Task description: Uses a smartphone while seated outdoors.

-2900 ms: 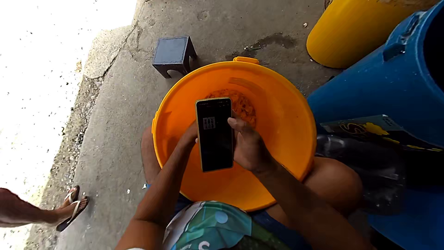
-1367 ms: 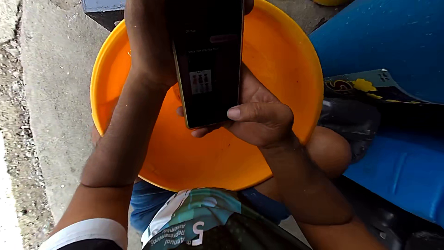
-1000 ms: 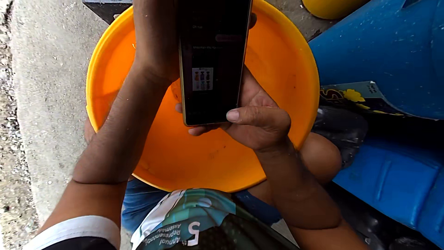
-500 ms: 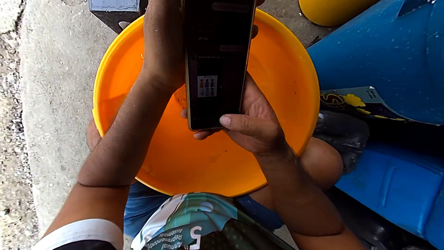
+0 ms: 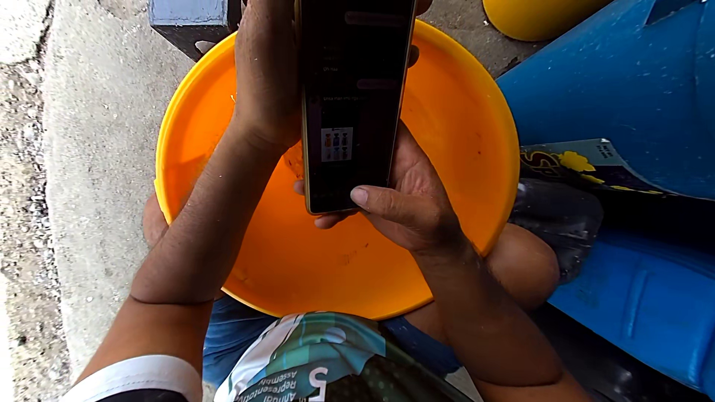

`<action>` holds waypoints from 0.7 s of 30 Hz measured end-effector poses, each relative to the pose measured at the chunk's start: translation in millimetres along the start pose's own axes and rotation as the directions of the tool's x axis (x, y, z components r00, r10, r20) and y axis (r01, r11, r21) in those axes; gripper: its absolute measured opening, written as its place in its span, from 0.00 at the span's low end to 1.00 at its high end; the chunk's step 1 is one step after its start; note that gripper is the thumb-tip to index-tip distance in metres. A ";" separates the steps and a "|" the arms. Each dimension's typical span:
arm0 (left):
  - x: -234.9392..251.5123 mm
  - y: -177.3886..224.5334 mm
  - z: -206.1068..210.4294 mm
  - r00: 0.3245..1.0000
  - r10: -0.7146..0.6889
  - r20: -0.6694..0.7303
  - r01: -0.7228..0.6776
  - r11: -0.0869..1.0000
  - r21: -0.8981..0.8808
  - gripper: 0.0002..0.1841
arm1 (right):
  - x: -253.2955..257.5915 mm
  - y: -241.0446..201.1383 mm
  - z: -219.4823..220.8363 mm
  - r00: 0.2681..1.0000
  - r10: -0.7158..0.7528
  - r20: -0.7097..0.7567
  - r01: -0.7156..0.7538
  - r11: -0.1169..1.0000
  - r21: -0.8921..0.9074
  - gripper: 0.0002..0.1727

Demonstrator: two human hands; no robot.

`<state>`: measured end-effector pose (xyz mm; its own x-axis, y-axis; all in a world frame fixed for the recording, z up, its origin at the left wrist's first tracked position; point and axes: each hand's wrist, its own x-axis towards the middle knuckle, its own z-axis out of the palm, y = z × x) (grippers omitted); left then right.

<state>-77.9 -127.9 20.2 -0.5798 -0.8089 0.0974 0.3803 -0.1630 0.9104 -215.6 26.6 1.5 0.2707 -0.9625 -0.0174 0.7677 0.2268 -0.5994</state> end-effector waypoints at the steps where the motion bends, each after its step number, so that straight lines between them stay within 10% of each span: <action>1: 0.0 -0.1 0.3 1.000 0.002 -0.006 -0.002 1.000 0.011 0.28 | 0.0 -0.1 -0.2 1.000 0.000 -0.001 0.000 1.000 -0.001 0.38; 11: -2.5 7.8 16.1 0.983 0.111 -0.148 -0.100 0.992 0.079 0.26 | 0.5 0.2 0.6 1.000 -0.002 -0.004 0.002 1.000 0.012 0.38; 21: 0.4 4.5 6.3 1.000 -0.021 -0.006 0.021 0.999 -0.032 0.31 | -0.4 1.5 0.5 1.000 -0.006 0.000 0.006 1.000 0.006 0.39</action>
<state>-81.0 -125.3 26.8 -0.5836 -0.8085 0.0761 0.3911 -0.1977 0.8988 -214.3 27.3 0.9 0.2659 -0.9639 -0.0136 0.7727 0.2215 -0.5949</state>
